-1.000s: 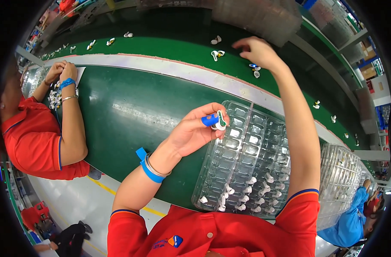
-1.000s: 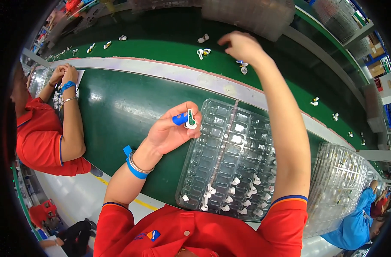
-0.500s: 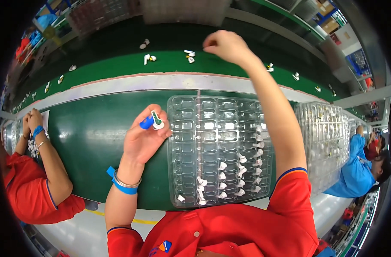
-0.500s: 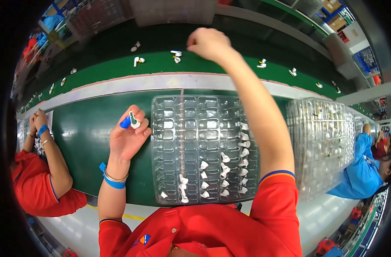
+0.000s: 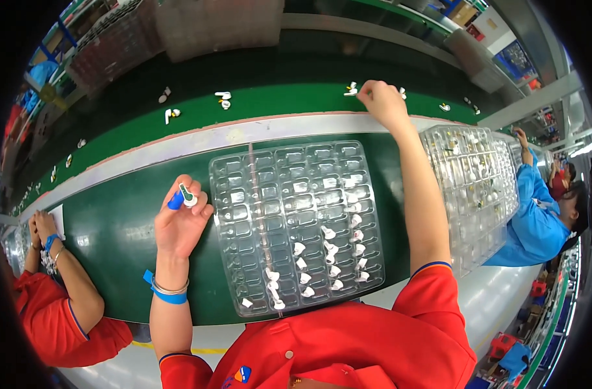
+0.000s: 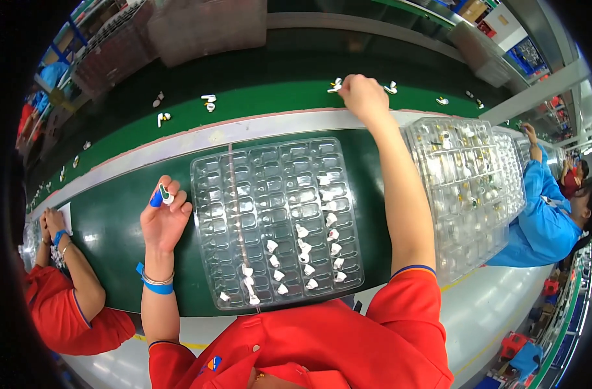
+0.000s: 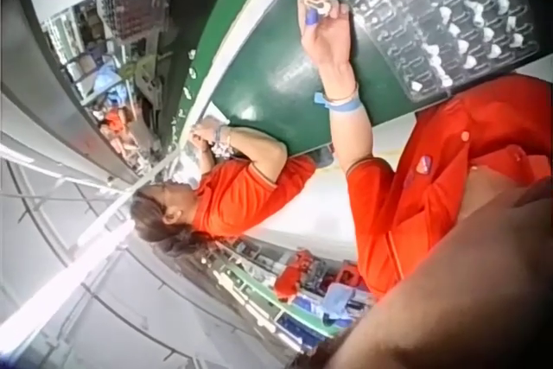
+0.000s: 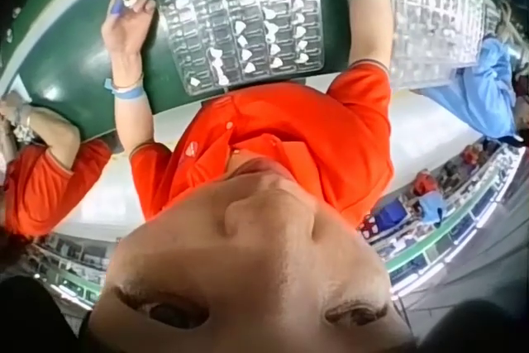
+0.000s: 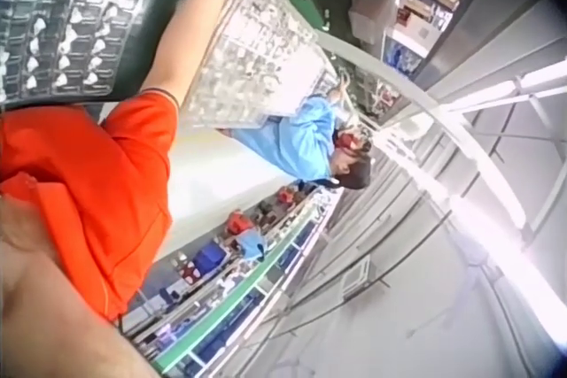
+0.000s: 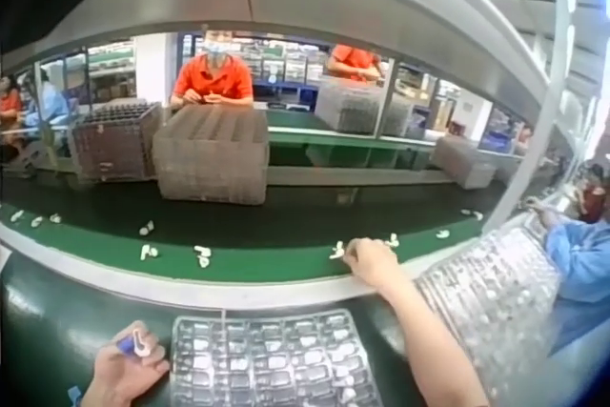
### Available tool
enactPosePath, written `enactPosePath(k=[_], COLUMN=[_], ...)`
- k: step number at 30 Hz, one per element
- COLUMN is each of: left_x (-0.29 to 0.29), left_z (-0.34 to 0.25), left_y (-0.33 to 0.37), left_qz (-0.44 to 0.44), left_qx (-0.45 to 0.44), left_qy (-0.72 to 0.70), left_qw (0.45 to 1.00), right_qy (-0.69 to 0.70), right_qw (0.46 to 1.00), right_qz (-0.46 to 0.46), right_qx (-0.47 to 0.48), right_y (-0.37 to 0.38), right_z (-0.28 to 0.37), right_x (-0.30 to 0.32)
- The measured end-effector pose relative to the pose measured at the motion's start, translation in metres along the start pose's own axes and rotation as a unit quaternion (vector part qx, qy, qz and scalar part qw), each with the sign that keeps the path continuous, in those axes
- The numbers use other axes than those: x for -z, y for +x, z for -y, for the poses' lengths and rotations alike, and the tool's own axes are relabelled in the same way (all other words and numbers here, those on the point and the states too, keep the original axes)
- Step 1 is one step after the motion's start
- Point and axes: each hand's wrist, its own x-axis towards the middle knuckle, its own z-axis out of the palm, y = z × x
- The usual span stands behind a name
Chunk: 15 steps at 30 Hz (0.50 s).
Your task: The person assembles small electronic components by hand, picking small plastic parts and metal clips from a component tray and snapping them together into a plastic housing.
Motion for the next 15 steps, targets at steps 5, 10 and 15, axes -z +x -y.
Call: enactPosePath(k=[5, 10, 15], left_x=[0.003, -0.01, -0.038], left_z=[0.0, 0.002, 0.007], left_y=[-0.002, -0.001, 0.0], left_qz=[-0.009, 0.019, 0.009], left_qx=[-0.003, -0.002, 0.005], left_qy=[0.009, 0.027, 0.018], left_qw=[1.0, 0.999, 1.0], right_qy=[0.016, -0.047, 0.247], right_qw=[0.986, 0.986, 0.948], right_qz=[0.16, 0.135, 0.079], right_qx=[0.039, 0.084, 0.187], right_y=[-0.039, -0.064, -0.089], right_z=[-0.001, 0.005, 0.079], right_x=[0.015, 0.041, 0.064])
